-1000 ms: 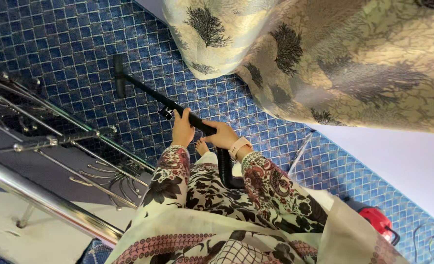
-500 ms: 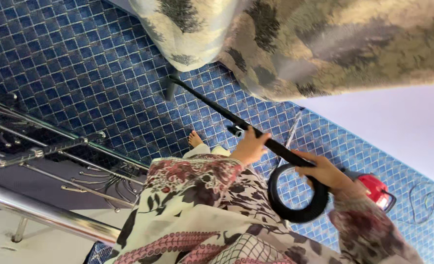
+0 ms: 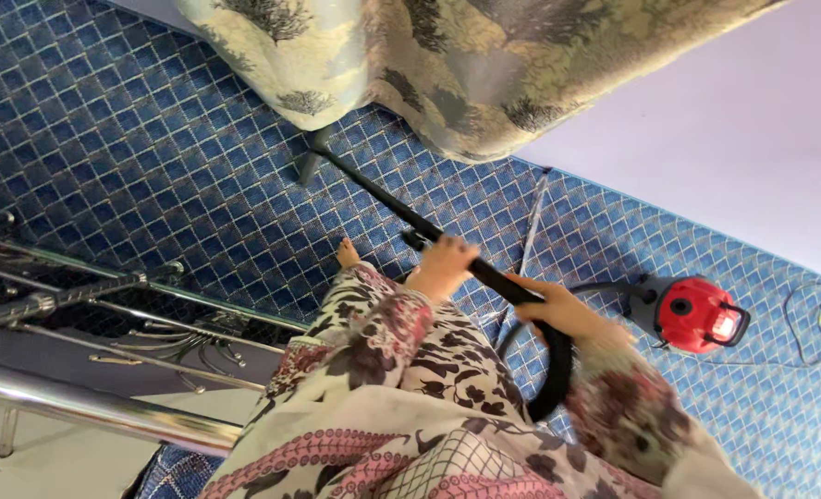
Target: The person vacuums a patterned blue carpet, moving the vacuum head across the floor and around the base of a metal frame.
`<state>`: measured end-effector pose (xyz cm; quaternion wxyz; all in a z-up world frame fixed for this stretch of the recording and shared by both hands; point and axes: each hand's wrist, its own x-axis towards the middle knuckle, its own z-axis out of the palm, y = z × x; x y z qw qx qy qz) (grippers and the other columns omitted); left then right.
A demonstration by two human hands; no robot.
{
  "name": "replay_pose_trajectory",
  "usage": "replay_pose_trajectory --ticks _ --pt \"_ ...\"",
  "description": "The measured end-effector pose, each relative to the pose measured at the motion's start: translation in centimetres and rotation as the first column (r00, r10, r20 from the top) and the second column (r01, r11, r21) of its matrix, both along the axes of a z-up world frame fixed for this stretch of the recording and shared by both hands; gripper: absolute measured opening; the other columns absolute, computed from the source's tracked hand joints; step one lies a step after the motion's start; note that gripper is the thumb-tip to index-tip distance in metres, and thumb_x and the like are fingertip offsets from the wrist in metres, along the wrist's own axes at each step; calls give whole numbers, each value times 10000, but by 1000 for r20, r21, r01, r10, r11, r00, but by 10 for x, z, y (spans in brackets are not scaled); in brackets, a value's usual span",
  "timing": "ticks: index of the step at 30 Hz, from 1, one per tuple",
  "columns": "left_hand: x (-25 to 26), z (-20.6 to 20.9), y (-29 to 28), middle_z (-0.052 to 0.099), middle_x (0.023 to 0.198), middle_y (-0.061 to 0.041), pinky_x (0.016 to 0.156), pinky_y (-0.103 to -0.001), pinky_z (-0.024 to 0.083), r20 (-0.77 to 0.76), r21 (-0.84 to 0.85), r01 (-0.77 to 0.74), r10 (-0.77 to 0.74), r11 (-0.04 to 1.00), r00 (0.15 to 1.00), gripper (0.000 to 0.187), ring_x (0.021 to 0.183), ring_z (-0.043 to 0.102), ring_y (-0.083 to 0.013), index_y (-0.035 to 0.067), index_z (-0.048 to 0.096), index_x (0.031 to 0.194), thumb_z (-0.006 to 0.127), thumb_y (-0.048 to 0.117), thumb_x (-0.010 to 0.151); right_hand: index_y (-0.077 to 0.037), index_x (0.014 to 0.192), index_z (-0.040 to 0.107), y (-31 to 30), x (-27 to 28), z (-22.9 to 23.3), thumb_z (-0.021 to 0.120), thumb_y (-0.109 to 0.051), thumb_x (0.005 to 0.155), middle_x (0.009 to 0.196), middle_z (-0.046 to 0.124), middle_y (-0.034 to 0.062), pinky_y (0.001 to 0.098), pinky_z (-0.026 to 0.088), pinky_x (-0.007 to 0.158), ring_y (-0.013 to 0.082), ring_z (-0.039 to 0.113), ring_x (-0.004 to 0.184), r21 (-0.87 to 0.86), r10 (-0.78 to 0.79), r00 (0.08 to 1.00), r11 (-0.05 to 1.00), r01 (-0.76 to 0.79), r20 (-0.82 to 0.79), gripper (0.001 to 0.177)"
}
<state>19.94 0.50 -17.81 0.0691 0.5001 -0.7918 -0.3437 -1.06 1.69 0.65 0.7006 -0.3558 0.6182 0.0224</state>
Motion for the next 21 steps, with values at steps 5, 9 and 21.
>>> replay_pose_trajectory --ticks 5,9,21 --pt "94 -24 -32 499 1398 -210 996 -523 488 9 -94 -201 203 975 979 620 1238 522 -473 178 549 1294 830 233 744 -243 1527 492 -60 86 -42 728 -111 812 648 624 8 283 474 427 121 565 457 -73 132 990 989 -129 40 764" --pt "170 -16 -62 435 1493 -260 1081 -548 448 -16 -27 -384 384 923 923 638 1309 478 -525 156 517 1355 836 290 820 -251 1533 526 -112 168 -73 742 -126 795 702 651 59 286 448 435 132 545 467 -130 200 979 973 -192 50 779" --pt "408 -28 -105 621 1271 -248 1181 -599 351 -126 -185 -601 588 777 799 297 1297 512 -485 86 581 1024 731 79 767 -188 1489 556 -169 448 -125 739 -120 742 823 743 107 349 549 538 195 657 576 -199 227 956 962 -189 186 772"
